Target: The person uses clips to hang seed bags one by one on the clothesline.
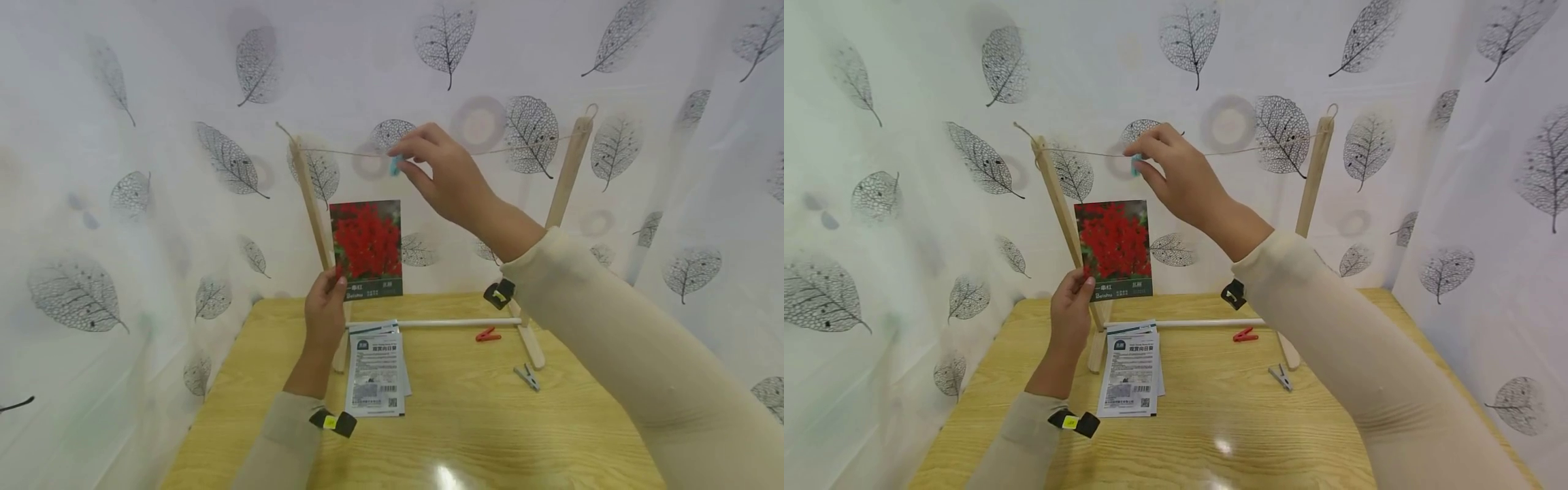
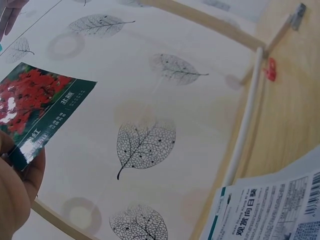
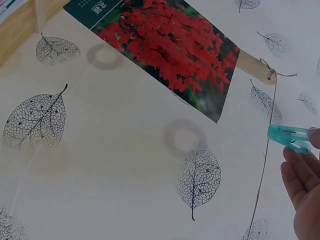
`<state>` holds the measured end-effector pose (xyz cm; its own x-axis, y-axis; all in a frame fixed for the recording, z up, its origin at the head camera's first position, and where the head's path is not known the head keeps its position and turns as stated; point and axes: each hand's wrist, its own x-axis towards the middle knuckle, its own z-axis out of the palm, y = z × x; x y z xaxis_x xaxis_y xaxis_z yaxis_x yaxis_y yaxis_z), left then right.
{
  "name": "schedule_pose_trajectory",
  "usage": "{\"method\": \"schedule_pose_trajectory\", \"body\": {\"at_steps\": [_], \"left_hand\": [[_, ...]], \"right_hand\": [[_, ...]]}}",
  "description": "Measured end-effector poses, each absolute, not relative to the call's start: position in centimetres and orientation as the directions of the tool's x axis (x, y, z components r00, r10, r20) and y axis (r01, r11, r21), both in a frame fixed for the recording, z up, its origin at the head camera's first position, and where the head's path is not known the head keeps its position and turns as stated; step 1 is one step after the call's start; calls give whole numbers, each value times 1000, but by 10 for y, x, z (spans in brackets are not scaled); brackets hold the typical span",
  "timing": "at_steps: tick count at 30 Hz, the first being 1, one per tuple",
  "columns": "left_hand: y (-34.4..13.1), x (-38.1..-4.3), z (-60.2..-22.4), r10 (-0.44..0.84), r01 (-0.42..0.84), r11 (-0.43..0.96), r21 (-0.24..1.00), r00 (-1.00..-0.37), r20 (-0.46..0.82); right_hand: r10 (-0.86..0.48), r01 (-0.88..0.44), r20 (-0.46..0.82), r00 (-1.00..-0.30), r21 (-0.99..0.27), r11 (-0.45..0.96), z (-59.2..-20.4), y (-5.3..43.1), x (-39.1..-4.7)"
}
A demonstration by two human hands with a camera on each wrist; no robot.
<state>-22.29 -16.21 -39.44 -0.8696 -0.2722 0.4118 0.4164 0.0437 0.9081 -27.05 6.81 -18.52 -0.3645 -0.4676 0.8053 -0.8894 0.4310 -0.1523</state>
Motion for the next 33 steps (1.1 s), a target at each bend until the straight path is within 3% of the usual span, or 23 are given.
{"method": "schedule_pose_trajectory", "body": {"at_steps": [11, 33], "left_hand": [[-167, -231, -385, -291, 399, 64, 915, -869, 399], [-175, -239, -366, -302, 412, 39, 910, -864, 404]], "right_hand": [[-419, -852, 778, -467, -271, 447, -171, 60, -280], [-385, -837, 767, -513, -346, 424, -154, 30, -285]]}}
